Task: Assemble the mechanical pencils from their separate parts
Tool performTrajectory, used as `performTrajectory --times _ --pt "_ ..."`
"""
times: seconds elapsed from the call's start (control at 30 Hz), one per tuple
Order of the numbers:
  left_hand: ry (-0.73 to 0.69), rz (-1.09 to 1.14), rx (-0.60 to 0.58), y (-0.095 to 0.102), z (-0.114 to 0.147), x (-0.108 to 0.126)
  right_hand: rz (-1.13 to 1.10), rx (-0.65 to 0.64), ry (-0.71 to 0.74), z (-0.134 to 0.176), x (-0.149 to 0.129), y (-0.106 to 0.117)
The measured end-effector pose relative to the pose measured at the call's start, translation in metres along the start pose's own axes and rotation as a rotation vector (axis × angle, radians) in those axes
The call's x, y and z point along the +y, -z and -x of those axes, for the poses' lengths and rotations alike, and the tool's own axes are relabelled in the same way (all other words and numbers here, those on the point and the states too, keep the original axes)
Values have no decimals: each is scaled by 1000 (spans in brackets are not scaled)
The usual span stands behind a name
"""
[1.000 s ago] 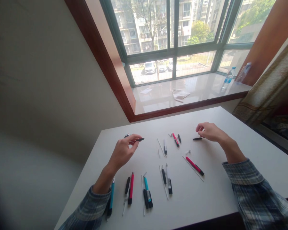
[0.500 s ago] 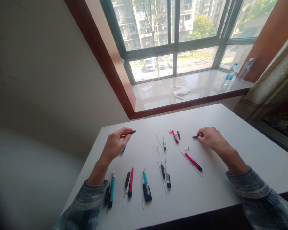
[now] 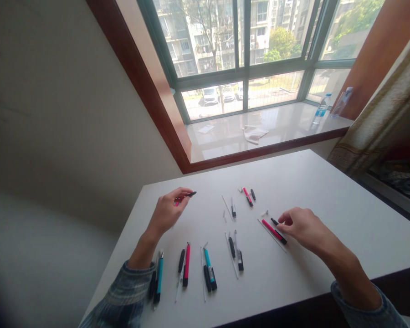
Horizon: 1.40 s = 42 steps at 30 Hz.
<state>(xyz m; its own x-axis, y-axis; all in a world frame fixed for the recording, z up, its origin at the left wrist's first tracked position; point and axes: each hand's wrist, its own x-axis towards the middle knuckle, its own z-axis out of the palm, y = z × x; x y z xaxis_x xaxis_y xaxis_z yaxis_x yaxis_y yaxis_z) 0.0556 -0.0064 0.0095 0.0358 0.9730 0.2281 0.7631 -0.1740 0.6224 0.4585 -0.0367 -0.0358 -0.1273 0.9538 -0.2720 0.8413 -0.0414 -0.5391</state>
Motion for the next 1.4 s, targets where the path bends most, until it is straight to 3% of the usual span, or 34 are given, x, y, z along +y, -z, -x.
performTrajectory --times 0.17,0.3,0.47,0.6,0.77,0.97,1.4 --pt "-63 23 -55 -6 2 3 -28 74 73 -12 1 15" --pt "-96 58 -66 -11 3 4 -71 88 138 -42 -5 34" --pt "-62 113 -99 -14 3 7 -326 52 330 -88 -40 43" --pt "-11 208 -102 -14 4 14 -563 -45 488 -106 -82 27" --pt "3 312 -91 -17 7 22 -746 -28 599 -99 -112 -9" --pt "-51 385 -88 -21 11 27 -874 -151 585 -81 -115 -34" --pt "-108 353 -146 -23 17 37 -847 -74 629 -75 -117 -42"
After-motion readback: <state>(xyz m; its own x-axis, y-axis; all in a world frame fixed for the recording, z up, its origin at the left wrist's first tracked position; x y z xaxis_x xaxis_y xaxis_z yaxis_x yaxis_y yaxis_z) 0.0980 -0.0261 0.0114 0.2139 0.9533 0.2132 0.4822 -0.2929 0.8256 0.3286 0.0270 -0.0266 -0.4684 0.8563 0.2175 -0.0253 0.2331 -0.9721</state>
